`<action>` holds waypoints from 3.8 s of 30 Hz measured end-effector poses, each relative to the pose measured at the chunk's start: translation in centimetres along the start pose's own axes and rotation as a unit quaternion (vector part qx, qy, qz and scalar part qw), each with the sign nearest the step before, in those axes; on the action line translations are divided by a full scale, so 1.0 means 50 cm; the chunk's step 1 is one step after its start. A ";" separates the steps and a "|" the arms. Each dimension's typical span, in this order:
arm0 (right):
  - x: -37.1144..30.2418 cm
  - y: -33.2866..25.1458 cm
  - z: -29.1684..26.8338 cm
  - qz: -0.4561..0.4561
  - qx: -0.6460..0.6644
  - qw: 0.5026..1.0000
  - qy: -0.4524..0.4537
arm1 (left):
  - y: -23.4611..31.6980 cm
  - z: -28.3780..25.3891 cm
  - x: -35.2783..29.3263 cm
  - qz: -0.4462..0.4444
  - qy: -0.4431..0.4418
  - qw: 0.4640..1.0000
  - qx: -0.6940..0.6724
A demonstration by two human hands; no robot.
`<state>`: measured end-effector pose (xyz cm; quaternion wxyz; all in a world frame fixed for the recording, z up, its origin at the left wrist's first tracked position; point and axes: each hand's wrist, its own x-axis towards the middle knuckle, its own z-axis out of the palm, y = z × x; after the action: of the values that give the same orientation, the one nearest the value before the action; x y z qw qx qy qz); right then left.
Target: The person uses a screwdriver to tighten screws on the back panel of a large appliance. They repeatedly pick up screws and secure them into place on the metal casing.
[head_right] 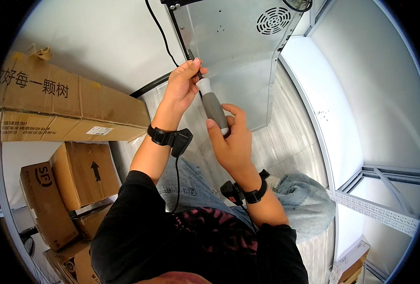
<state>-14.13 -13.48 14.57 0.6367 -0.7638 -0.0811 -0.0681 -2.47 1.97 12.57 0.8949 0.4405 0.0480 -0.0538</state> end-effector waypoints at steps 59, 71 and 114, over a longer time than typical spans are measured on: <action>0.046 0.852 -1.019 0.321 0.264 0.867 0.274 | -1.148 0.499 0.517 0.074 -0.112 0.698 0.704; 0.038 0.868 -1.005 0.327 0.280 0.860 0.273 | -1.155 0.482 0.522 0.133 -0.186 0.677 0.699; 0.212 0.175 -0.558 -0.017 -0.103 0.982 -0.159 | -0.329 0.200 0.079 -0.018 -0.034 0.944 -0.328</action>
<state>-1.97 -42.06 13.37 0.5326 -0.8248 -0.1867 0.0360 -0.47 -16.13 5.25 0.9898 0.1195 0.0404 -0.0664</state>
